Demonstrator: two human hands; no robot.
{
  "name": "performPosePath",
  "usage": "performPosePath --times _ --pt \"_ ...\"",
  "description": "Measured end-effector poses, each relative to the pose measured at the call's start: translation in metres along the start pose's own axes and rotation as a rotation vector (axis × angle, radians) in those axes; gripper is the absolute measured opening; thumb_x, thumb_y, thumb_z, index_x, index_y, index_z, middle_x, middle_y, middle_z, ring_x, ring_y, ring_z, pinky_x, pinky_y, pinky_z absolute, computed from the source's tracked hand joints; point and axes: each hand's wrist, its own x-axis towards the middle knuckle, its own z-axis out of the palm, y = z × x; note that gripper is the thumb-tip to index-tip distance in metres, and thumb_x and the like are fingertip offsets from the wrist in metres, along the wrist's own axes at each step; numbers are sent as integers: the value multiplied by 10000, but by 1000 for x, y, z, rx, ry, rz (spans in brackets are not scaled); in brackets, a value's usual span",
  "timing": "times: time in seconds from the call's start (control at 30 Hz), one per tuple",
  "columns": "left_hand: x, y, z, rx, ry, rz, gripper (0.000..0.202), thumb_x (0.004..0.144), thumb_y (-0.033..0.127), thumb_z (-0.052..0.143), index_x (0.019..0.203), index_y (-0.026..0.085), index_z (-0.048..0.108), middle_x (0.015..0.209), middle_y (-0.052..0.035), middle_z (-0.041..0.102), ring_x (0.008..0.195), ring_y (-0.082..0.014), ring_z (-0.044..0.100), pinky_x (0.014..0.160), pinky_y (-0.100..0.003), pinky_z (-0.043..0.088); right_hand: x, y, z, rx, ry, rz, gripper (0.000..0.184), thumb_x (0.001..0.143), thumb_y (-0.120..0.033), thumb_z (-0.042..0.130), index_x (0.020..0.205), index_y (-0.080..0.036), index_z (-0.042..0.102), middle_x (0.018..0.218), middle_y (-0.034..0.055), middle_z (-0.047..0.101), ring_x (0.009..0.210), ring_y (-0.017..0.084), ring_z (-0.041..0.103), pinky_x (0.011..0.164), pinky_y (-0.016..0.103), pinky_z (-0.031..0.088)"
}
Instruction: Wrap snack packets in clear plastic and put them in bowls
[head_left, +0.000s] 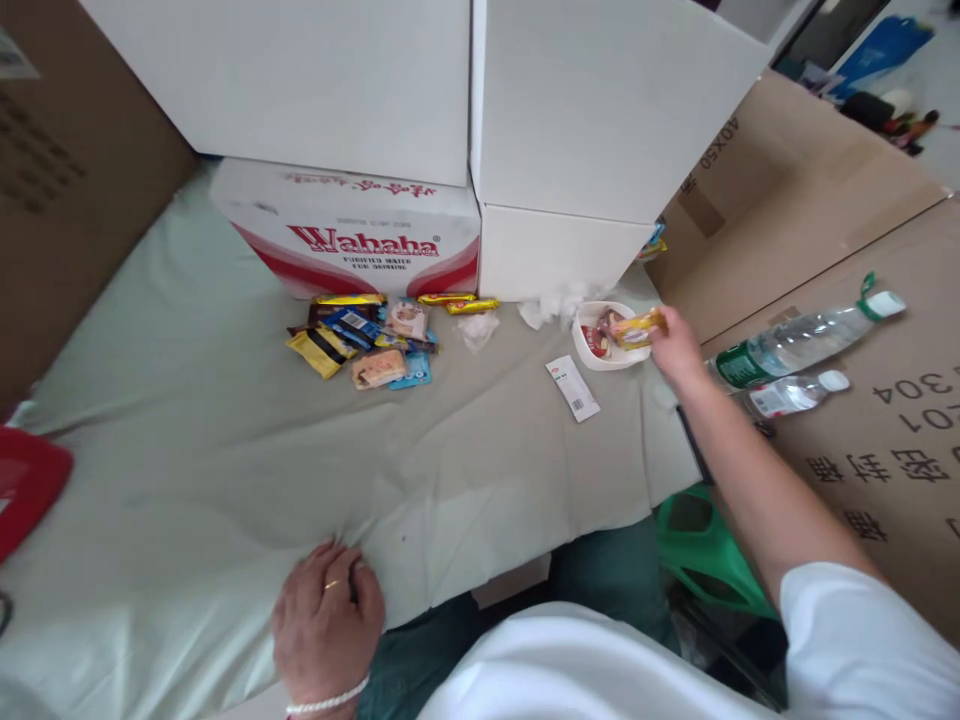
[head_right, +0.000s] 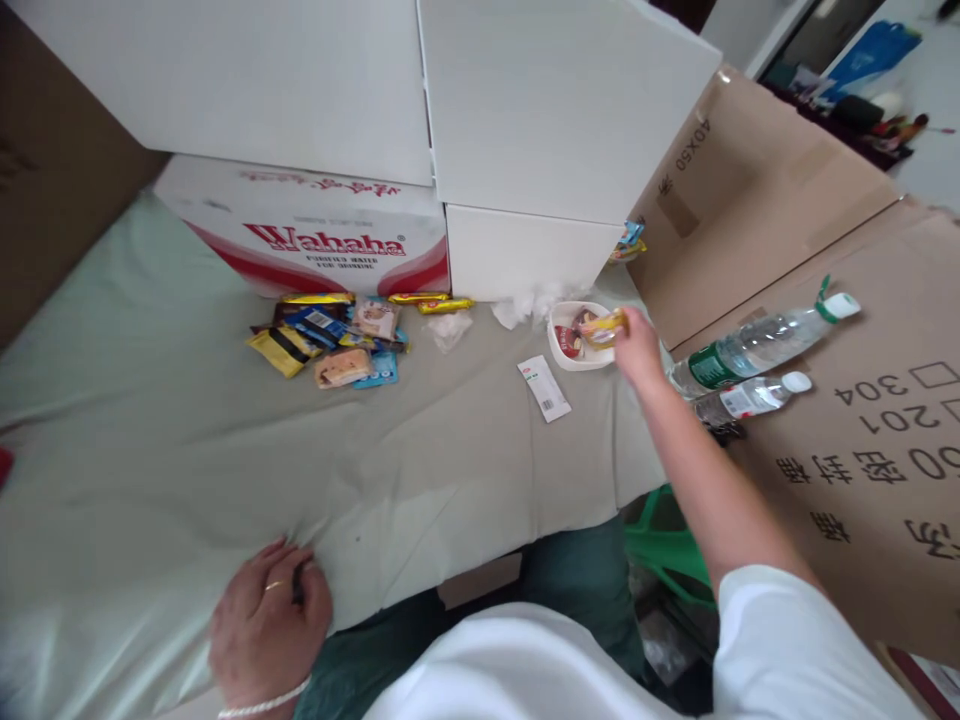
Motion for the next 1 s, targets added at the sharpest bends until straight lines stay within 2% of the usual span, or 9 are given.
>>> performPosePath --times 0.13,0.27,0.4,0.5,0.6,0.7,0.8,0.9,1.0 --pt "-8 -2 2 -39 4 -22 211 834 122 644 1016 226 665 1163 -136 734 1148 -346 698 974 -537 561 68 24 -9 -26 -180 247 362 936 -62 544 1279 -99 656 1110 144 744 926 184 713 820 290 567" --pt "-12 -5 3 -45 10 -19 210 826 114 644 995 236 664 1149 -125 745 1139 -339 708 960 -520 561 83 21 16 -151 -346 277 295 901 -28 553 1125 -111 725 901 90 748 740 148 683 741 286 545" --pt "-13 -5 4 -23 15 -19 236 815 113 640 1013 240 666 1168 -125 747 1129 -336 711 953 -514 560 69 17 39 -336 -356 248 259 861 -66 641 1100 -76 740 979 176 746 954 248 698 857 362 526" --pt "-12 -3 3 -33 15 -10 250 803 113 641 1016 242 665 1174 -128 741 1125 -333 705 961 -513 549 49 17 43 -685 -285 33 314 919 -104 595 1203 -52 717 1151 262 703 1251 352 582 969 447 478" --pt "-13 2 3 -9 58 -40 266 792 119 658 1028 241 659 1127 -126 726 1127 -335 686 962 -511 521 40 14 34 -914 -239 -160 359 971 -77 449 1195 -47 728 1267 295 644 1341 392 495 962 473 464" --pt "-16 5 2 155 159 -113 166 775 172 694 902 249 621 912 -90 685 957 -330 671 876 -505 480 51 3 22 -878 -134 -125 368 968 -116 475 1235 -93 727 1315 274 629 1185 364 601 879 425 475" --pt "-16 4 1 150 96 -21 268 802 204 661 671 272 437 608 8 501 632 -241 555 663 -399 406 65 -17 24 -697 -57 -103 328 998 -241 506 1202 -161 749 1192 202 713 997 296 674 801 363 464" --pt "-12 1 -1 74 63 122 371 830 158 632 622 261 343 526 40 377 512 -190 446 575 -354 338 69 -38 48 -544 -124 -115 419 1027 -479 500 1019 -170 785 1020 171 762 947 283 687 770 336 454" --pt "-7 3 -3 112 100 159 397 810 75 657 634 257 352 533 54 372 516 -168 441 585 -333 334 61 -55 79 -426 -208 -77 450 922 -587 644 1034 -168 765 971 149 762 906 270 687 753 326 455"
